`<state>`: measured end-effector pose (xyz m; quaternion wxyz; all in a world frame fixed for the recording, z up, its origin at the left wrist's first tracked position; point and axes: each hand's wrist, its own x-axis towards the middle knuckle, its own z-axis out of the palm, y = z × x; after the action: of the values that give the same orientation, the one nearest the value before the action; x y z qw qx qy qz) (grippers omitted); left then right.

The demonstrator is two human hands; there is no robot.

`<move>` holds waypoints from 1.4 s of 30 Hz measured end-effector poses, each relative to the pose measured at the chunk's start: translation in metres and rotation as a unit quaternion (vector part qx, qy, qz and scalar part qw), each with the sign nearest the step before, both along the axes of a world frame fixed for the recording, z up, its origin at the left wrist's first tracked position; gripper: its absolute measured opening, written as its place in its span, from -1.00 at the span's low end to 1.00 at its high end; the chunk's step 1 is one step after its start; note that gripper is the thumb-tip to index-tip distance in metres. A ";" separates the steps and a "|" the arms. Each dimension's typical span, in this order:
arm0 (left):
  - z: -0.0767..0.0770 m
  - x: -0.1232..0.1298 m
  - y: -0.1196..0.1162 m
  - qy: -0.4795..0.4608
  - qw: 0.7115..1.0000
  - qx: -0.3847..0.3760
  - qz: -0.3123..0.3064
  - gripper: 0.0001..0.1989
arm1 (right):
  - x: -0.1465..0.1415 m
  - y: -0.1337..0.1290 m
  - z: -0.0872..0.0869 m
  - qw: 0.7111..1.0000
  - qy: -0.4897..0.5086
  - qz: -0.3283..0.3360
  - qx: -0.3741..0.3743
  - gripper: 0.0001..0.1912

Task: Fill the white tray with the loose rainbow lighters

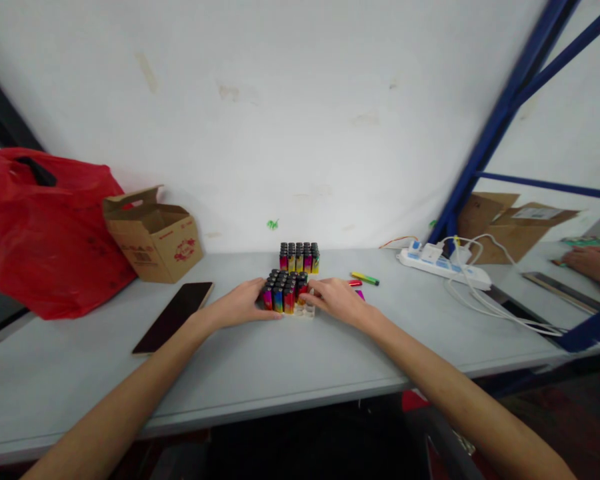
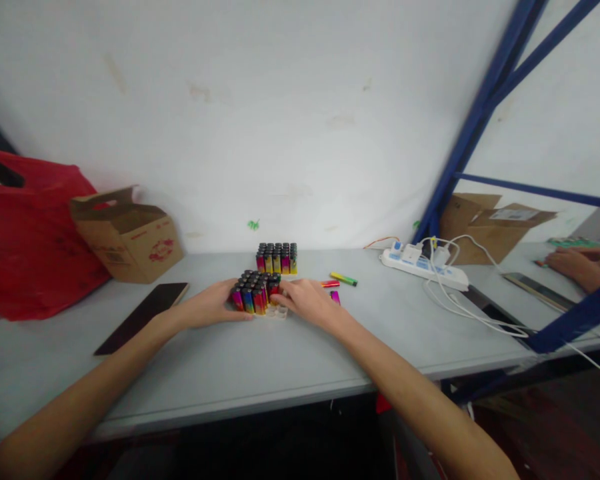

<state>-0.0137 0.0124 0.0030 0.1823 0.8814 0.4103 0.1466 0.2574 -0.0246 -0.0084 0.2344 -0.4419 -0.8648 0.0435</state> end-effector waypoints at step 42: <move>0.003 0.002 -0.004 0.002 1.000 -0.002 0.005 -0.24 | 0.052 0.030 0.009 0.874 0.466 -0.014 -0.136 -0.54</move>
<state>-0.0116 0.0087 0.0059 0.1824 0.8792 0.4154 0.1454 0.3094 0.0051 0.0004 0.5483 -0.4103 -0.6348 0.3579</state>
